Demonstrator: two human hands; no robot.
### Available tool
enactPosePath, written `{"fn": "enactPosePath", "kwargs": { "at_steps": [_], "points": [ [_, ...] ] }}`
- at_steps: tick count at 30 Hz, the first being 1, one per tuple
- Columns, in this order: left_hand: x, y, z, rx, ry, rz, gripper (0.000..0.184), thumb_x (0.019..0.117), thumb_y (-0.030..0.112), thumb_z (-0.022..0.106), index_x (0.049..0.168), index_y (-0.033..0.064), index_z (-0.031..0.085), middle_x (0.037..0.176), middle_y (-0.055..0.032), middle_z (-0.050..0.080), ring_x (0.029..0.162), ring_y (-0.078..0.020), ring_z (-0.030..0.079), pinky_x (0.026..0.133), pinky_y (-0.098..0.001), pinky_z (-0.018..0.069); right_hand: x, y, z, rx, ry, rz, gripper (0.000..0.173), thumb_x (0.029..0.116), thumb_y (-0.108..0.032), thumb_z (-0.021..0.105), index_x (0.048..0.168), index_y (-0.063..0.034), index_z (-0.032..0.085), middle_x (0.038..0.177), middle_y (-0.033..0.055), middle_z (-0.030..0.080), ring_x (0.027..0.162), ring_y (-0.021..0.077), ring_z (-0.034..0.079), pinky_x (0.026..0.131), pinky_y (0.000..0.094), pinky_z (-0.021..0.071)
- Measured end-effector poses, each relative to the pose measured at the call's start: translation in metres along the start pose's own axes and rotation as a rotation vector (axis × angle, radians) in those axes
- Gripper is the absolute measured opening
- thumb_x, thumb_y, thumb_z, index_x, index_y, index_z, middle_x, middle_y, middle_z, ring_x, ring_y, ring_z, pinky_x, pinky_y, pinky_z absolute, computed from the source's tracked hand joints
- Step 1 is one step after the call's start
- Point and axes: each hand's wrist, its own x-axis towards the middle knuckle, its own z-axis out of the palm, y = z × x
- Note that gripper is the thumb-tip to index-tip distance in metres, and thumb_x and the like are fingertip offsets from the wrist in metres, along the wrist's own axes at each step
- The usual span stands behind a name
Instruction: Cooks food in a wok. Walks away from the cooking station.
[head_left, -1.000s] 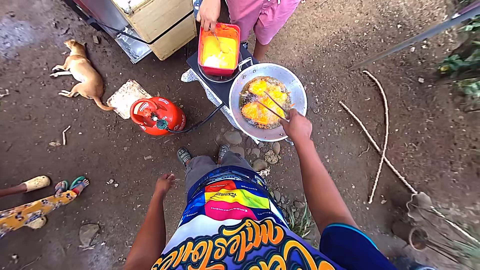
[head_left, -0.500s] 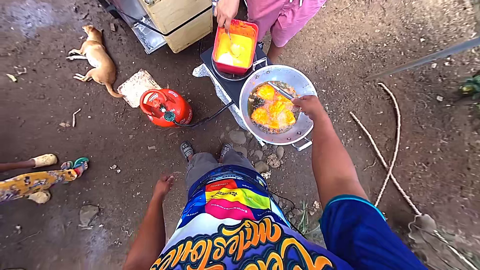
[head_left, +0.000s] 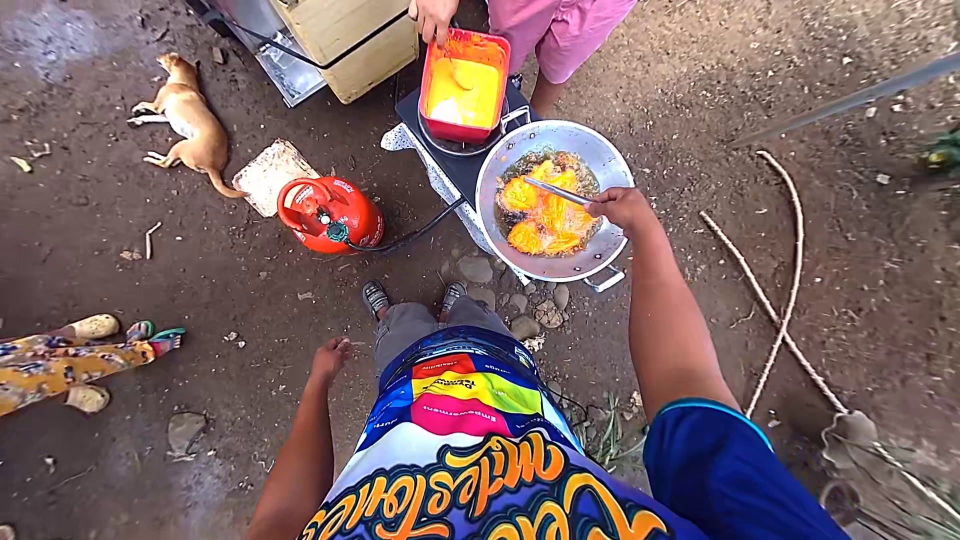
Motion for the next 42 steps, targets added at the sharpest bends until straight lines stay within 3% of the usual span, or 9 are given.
{"fn": "enactPosePath", "kwargs": {
  "at_steps": [5, 10, 12, 17, 25, 35, 38, 40, 42],
  "points": [
    [0.004, -0.001, 0.001, 0.007, -0.004, -0.006, 0.036, 0.109, 0.025, 0.053, 0.138, 0.0046, 0.058, 0.123, -0.0163, 0.068, 0.101, -0.0252, 0.069, 0.087, -0.0444, 0.0561, -0.006, 0.015, 0.009, 0.068, 0.056, 0.037, 0.033, 0.0909, -0.024, 0.079, 0.114, -0.0028, 0.072, 0.108, 0.0187, 0.07, 0.1, 0.0301, 0.064, 0.09, 0.0552, 0.0491],
    [0.006, -0.008, 0.001, 0.022, -0.022, -0.014, 0.035, 0.1091, 0.024, 0.052, 0.137, 0.0034, 0.058, 0.123, -0.0172, 0.068, 0.102, -0.026, 0.07, 0.089, -0.0449, 0.0566, -0.027, 0.018, 0.008, 0.096, 0.04, 0.089, 0.026, 0.0941, -0.028, 0.076, 0.109, -0.0072, 0.072, 0.089, 0.0048, 0.068, 0.063, 0.0097, 0.045, 0.06, 0.0338, 0.039],
    [0.007, -0.01, 0.0, 0.026, -0.032, -0.019, 0.035, 0.1093, 0.024, 0.052, 0.137, 0.0033, 0.058, 0.125, -0.0173, 0.068, 0.104, -0.0262, 0.069, 0.091, -0.0452, 0.0561, -0.033, 0.024, 0.008, 0.138, 0.013, 0.1, 0.026, 0.0951, -0.029, 0.074, 0.11, -0.0073, 0.072, 0.089, 0.0026, 0.07, 0.061, 0.0071, 0.045, 0.056, 0.0303, 0.0379],
    [0.008, -0.013, 0.0, 0.022, -0.034, -0.017, 0.036, 0.1092, 0.025, 0.052, 0.137, 0.0036, 0.058, 0.125, -0.017, 0.068, 0.104, -0.0268, 0.07, 0.091, -0.046, 0.0563, -0.047, 0.033, 0.012, 0.206, -0.022, 0.161, 0.027, 0.0972, -0.027, 0.071, 0.113, -0.0048, 0.07, 0.095, 0.0062, 0.072, 0.072, 0.0109, 0.057, 0.065, 0.0338, 0.0461],
    [0.006, -0.004, 0.003, 0.029, -0.017, -0.016, 0.036, 0.1093, 0.026, 0.052, 0.137, 0.004, 0.058, 0.122, -0.0163, 0.069, 0.099, -0.0248, 0.07, 0.087, -0.0434, 0.0567, -0.061, 0.042, 0.011, 0.215, -0.066, 0.224, 0.023, 0.0989, -0.025, 0.069, 0.11, -0.0046, 0.07, 0.083, 0.0025, 0.069, 0.055, 0.0039, 0.046, 0.051, 0.0235, 0.0374],
    [0.005, -0.004, 0.004, 0.013, -0.027, -0.009, 0.034, 0.1093, 0.023, 0.052, 0.137, 0.0034, 0.058, 0.121, -0.0164, 0.068, 0.098, -0.0247, 0.069, 0.085, -0.0433, 0.0565, -0.08, 0.032, -0.002, 0.086, -0.136, 0.211, 0.018, 0.0995, -0.022, 0.068, 0.101, -0.0049, 0.07, 0.079, 0.0024, 0.067, 0.052, 0.0043, 0.041, 0.048, 0.0246, 0.0331],
    [0.006, -0.008, 0.005, 0.002, -0.024, -0.007, 0.035, 0.1089, 0.023, 0.053, 0.137, 0.0032, 0.058, 0.122, -0.017, 0.068, 0.1, -0.0255, 0.069, 0.087, -0.0443, 0.0563, -0.083, 0.04, -0.003, -0.015, -0.11, 0.188, 0.022, 0.0987, -0.026, 0.07, 0.1, -0.0037, 0.072, 0.081, 0.0058, 0.069, 0.056, 0.0087, 0.046, 0.053, 0.0301, 0.0382],
    [0.008, -0.012, 0.006, 0.009, -0.026, -0.011, 0.035, 0.1091, 0.024, 0.052, 0.137, 0.0037, 0.058, 0.123, -0.0168, 0.068, 0.102, -0.0262, 0.07, 0.088, -0.0453, 0.0563, -0.084, 0.045, -0.007, -0.126, -0.107, 0.157, 0.031, 0.0972, -0.03, 0.072, 0.101, 0.0001, 0.072, 0.093, 0.0153, 0.07, 0.077, 0.0241, 0.061, 0.073, 0.0486, 0.0489],
    [0.008, -0.014, 0.006, 0.015, -0.026, -0.019, 0.035, 0.1093, 0.024, 0.052, 0.137, 0.0042, 0.058, 0.124, -0.0165, 0.068, 0.102, -0.0262, 0.07, 0.089, -0.0453, 0.0563, -0.09, 0.041, -0.016, -0.289, -0.103, 0.126, 0.04, 0.0951, -0.039, 0.074, 0.104, 0.0001, 0.074, 0.104, 0.0239, 0.072, 0.1, 0.0415, 0.067, 0.091, 0.0683, 0.0483]
  ]
}}
